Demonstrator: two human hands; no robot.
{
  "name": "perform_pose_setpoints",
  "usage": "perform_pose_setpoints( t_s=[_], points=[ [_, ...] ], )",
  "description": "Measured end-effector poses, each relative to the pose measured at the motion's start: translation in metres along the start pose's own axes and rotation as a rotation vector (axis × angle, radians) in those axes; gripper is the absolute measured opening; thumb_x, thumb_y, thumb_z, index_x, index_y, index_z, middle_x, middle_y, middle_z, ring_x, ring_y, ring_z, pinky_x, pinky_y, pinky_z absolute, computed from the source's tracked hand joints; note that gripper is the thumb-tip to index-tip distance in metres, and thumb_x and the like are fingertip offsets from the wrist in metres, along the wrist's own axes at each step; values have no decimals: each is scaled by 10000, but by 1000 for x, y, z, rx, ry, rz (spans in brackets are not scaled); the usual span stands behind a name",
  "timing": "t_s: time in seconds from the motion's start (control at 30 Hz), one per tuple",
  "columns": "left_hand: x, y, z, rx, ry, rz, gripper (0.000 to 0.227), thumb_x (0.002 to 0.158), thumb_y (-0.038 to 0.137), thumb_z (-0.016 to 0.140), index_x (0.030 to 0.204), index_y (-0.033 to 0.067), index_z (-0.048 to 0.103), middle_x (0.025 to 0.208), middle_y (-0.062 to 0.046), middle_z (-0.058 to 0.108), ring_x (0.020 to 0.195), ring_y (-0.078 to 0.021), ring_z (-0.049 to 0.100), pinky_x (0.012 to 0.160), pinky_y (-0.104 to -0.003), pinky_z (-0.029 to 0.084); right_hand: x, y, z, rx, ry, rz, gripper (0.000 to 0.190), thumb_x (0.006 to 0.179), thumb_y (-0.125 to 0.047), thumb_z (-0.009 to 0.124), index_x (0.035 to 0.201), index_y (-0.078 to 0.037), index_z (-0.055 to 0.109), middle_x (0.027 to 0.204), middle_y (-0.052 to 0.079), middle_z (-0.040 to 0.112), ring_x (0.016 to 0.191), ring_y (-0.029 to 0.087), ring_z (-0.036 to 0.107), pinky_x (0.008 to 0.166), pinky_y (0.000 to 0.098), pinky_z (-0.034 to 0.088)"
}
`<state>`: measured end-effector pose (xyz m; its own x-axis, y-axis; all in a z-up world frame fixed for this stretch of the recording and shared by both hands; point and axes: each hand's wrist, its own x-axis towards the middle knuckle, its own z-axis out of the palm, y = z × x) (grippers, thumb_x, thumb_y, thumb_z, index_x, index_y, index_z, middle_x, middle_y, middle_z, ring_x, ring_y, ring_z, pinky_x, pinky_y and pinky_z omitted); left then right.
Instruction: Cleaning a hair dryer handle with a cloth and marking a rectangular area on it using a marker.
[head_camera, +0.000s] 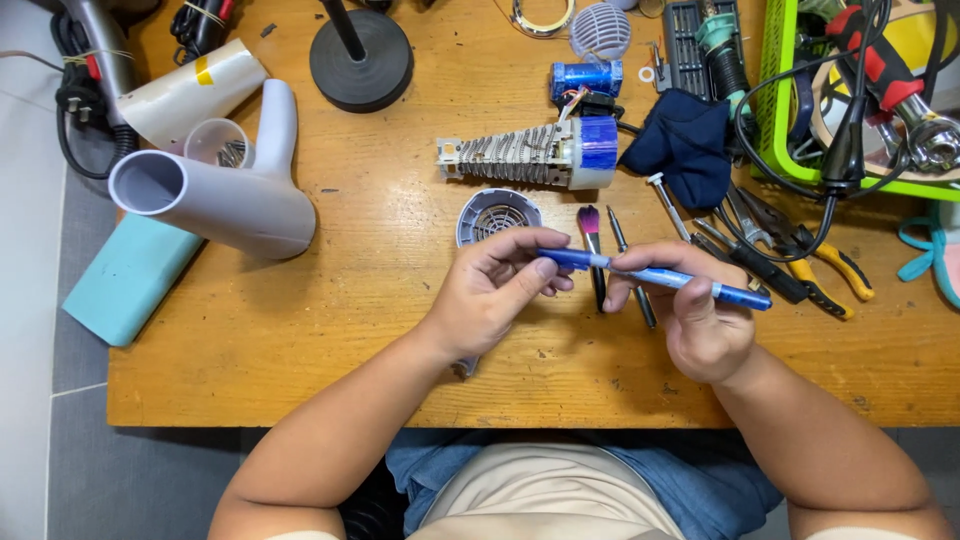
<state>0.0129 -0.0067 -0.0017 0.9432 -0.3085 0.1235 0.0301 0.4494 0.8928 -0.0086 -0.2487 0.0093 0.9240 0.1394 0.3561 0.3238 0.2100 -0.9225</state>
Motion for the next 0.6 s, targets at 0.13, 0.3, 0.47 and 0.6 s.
perform_pose_setpoints(
  t_s=[0.13, 0.3, 0.47, 0.6],
  points=[
    [-4, -3, 3, -29, -23, -18, 263, 1151, -8, 691, 1390, -104, 745, 1103, -238, 851, 981, -240, 869, 863, -307, 737, 3, 2, 3, 36, -70, 25, 728, 1223, -547, 476, 1251, 135, 733, 821, 190, 769, 817, 229, 776, 836, 402, 691],
    [-9, -16, -4, -197, -115, -192, 261, 1154, 8, 707, 1384, -112, 734, 1055, -271, 859, 929, -279, 884, 807, -333, 755, 23, -13, 6, -99, -220, -109, 598, 1202, -388, 478, 1104, 93, 819, 747, 171, 763, 704, 267, 766, 705, 405, 667],
    [-3, 1, -6, -98, -159, -212, 251, 1159, 35, 703, 1376, -88, 732, 1059, -231, 854, 928, -232, 872, 786, -295, 740, 31, -27, 6, -191, -317, -182, 508, 1169, -327, 509, 1100, 53, 840, 735, 125, 761, 676, 275, 732, 679, 408, 644],
    [2, 48, -9, 860, -118, 211, 575, 1139, 244, 779, 1658, 148, 550, 1278, -134, 842, 1183, -262, 847, 1115, -412, 728, 34, -47, -18, -429, -419, -222, 471, 1170, -304, 497, 1195, 101, 736, 852, 183, 723, 714, 261, 707, 699, 352, 586]
  ],
)
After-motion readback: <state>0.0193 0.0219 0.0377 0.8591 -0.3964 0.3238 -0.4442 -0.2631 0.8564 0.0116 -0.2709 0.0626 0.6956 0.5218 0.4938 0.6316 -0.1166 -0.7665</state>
